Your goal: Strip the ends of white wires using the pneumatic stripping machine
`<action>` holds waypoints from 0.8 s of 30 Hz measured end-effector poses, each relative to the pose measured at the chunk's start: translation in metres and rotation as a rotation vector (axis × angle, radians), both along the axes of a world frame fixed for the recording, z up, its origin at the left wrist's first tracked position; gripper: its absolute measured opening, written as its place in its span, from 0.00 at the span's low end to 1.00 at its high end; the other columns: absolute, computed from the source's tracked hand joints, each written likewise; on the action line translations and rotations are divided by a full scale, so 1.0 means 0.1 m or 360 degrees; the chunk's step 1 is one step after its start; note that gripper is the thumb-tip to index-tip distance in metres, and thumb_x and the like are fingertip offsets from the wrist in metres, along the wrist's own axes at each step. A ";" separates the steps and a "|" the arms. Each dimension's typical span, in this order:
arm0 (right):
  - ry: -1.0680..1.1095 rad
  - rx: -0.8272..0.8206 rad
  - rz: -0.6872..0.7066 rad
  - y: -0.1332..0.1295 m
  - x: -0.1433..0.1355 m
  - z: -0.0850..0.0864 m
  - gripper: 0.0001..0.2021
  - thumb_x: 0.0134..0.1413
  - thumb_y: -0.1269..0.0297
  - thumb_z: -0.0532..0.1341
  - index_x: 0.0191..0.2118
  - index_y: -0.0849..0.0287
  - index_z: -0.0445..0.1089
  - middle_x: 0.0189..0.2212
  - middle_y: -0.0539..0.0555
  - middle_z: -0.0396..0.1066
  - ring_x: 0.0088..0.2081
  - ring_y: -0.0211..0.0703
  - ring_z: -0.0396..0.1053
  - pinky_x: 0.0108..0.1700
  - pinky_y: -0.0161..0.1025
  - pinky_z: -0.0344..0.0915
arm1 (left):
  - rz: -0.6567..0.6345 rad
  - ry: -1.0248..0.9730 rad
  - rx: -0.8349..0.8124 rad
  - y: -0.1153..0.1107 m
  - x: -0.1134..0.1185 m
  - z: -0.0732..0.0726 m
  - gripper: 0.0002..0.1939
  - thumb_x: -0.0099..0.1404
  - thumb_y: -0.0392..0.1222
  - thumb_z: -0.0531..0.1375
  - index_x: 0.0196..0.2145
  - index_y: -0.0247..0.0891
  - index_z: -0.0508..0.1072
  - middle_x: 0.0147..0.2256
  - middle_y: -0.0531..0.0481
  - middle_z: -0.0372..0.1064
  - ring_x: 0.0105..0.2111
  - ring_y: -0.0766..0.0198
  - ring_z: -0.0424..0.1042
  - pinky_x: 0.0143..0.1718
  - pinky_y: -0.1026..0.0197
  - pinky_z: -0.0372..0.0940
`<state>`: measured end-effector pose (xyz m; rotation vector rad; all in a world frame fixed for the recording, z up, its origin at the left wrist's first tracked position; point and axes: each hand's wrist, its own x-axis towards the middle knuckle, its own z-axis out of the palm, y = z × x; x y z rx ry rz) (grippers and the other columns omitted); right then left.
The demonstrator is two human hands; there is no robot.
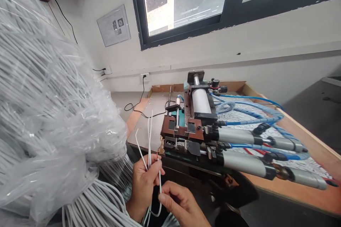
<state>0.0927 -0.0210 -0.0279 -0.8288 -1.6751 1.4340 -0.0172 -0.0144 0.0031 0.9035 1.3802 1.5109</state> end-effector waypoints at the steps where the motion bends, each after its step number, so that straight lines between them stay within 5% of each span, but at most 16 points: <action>1: -0.0037 0.0060 0.0006 0.00 0.02 -0.02 0.13 0.48 0.58 0.54 0.21 0.61 0.67 0.18 0.48 0.59 0.22 0.36 0.57 0.26 0.32 0.55 | 0.0008 0.0014 0.0022 0.01 -0.01 -0.01 0.07 0.52 0.43 0.58 0.24 0.35 0.69 0.15 0.57 0.61 0.12 0.75 0.51 0.13 0.69 0.46; 6: -0.0582 0.0351 0.0175 0.05 0.27 -0.26 0.11 0.47 0.65 0.54 0.20 0.59 0.69 0.19 0.51 0.66 0.22 0.38 0.63 0.26 0.32 0.56 | 0.0108 0.0051 0.0090 0.02 -0.05 -0.06 0.13 0.56 0.44 0.54 0.18 0.35 0.66 0.16 0.57 0.59 0.15 0.75 0.53 0.17 0.70 0.49; 9: -0.0778 0.0337 -0.0082 0.14 0.41 -0.31 0.09 0.47 0.65 0.55 0.25 0.57 0.72 0.25 0.55 0.72 0.28 0.44 0.68 0.31 0.35 0.60 | -0.0053 0.0095 0.0058 -0.02 0.01 -0.11 0.13 0.58 0.46 0.52 0.26 0.36 0.70 0.18 0.56 0.60 0.16 0.74 0.53 0.16 0.69 0.48; 13: -0.0267 0.0243 -0.0395 0.28 0.39 0.01 0.12 0.51 0.61 0.52 0.37 0.57 0.70 0.33 0.57 0.71 0.36 0.46 0.67 0.39 0.38 0.61 | -0.0430 0.0223 0.0060 -0.10 0.10 -0.16 0.18 0.60 0.49 0.47 0.29 0.34 0.71 0.15 0.55 0.59 0.13 0.74 0.53 0.14 0.68 0.46; 16: 0.0266 -0.0050 -0.0362 0.36 0.22 0.27 0.12 0.50 0.58 0.54 0.35 0.58 0.70 0.28 0.54 0.69 0.28 0.41 0.67 0.29 0.34 0.64 | -0.0535 0.0318 0.0043 -0.11 0.13 -0.21 0.21 0.57 0.52 0.49 0.21 0.33 0.71 0.12 0.54 0.57 0.11 0.75 0.51 0.13 0.68 0.44; 20: 0.0771 -0.0586 -0.0207 0.38 0.03 0.33 0.12 0.43 0.55 0.59 0.27 0.60 0.66 0.12 0.44 0.58 0.11 0.32 0.55 0.13 0.30 0.55 | -0.0438 0.0241 0.0080 -0.08 0.11 -0.29 0.21 0.53 0.54 0.53 0.16 0.34 0.69 0.13 0.53 0.58 0.13 0.72 0.56 0.14 0.68 0.49; 24: 0.0909 -0.0622 -0.0362 0.39 0.03 0.22 0.13 0.42 0.55 0.60 0.25 0.62 0.65 0.15 0.47 0.60 0.16 0.32 0.57 0.18 0.30 0.56 | -0.0089 0.0102 0.0035 -0.02 0.05 -0.35 0.17 0.52 0.52 0.55 0.24 0.35 0.74 0.17 0.52 0.63 0.16 0.69 0.60 0.17 0.67 0.55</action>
